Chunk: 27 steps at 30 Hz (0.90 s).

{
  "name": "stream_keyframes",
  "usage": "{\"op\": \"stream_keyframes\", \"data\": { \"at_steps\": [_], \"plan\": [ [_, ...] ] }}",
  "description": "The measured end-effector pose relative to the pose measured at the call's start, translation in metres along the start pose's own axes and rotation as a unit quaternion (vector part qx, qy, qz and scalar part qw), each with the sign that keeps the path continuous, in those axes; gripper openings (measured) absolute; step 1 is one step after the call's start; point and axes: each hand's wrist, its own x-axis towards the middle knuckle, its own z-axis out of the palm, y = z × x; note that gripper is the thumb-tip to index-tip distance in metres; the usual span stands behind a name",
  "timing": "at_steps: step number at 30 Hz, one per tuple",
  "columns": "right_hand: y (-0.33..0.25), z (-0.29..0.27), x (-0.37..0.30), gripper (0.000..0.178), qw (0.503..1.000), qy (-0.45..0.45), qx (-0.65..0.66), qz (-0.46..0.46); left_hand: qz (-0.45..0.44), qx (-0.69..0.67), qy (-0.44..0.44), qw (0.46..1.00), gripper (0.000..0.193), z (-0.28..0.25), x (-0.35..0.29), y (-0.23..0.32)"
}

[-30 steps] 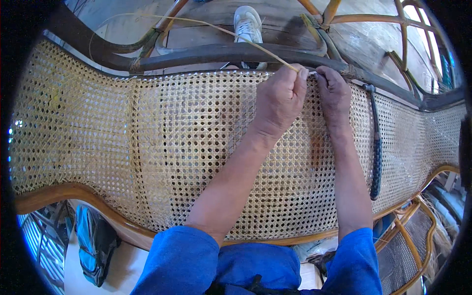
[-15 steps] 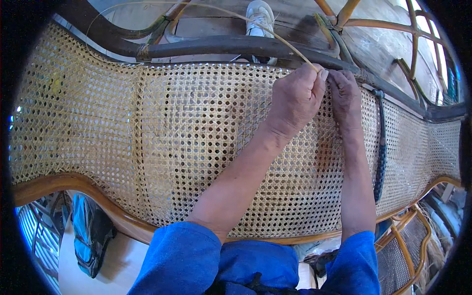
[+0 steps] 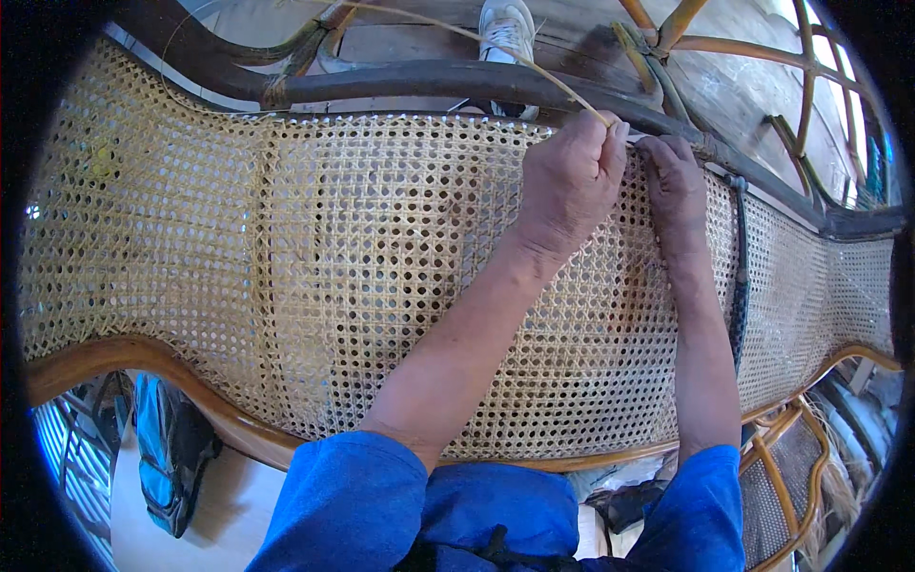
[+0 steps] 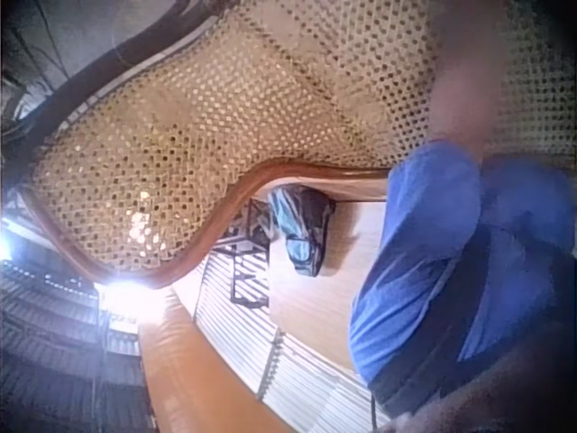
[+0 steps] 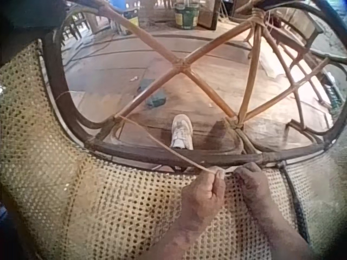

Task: The person applies glue to the edge of a rattan chair seat using a red bottle. They then use a hammer to tap the rattan weave into place along the wooden frame. Finally, they insert a thin rattan strip into the weave and secure it with the hammer.

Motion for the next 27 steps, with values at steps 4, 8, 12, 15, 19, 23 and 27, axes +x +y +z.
{"op": "stream_keyframes", "data": {
  "at_steps": [4,8,12,15,19,23,27],
  "plan": [
    [-0.003,-0.007,0.002,0.02,0.999,-0.038,-0.016,0.026,-0.019,0.041,0.007,0.999,0.01,0.001,0.004,0.0],
    [-0.001,-0.019,-0.01,0.024,0.996,0.048,-0.002,0.079,-0.03,0.064,-0.011,0.997,0.009,0.001,0.001,-0.003],
    [0.028,-0.091,-0.088,0.03,0.96,0.061,-0.203,0.185,-0.048,0.063,-0.016,0.997,0.013,-0.003,0.0,-0.006],
    [0.036,-0.134,-0.135,0.031,0.901,-0.107,-0.219,0.36,-0.032,0.07,-0.006,0.997,0.013,0.002,0.0,-0.006],
    [0.022,-0.142,-0.139,0.028,0.906,-0.109,-0.125,0.39,-0.062,0.082,-0.034,0.994,0.013,0.003,0.0,-0.009],
    [-0.028,-0.125,-0.118,0.026,0.903,-0.143,0.053,0.401,-0.045,0.108,-0.049,0.992,0.012,0.001,0.0,-0.008],
    [-0.046,-0.114,-0.103,0.027,0.832,-0.166,0.27,0.455,-0.044,0.117,-0.072,0.99,0.013,0.003,0.0,-0.008]
  ]
}}
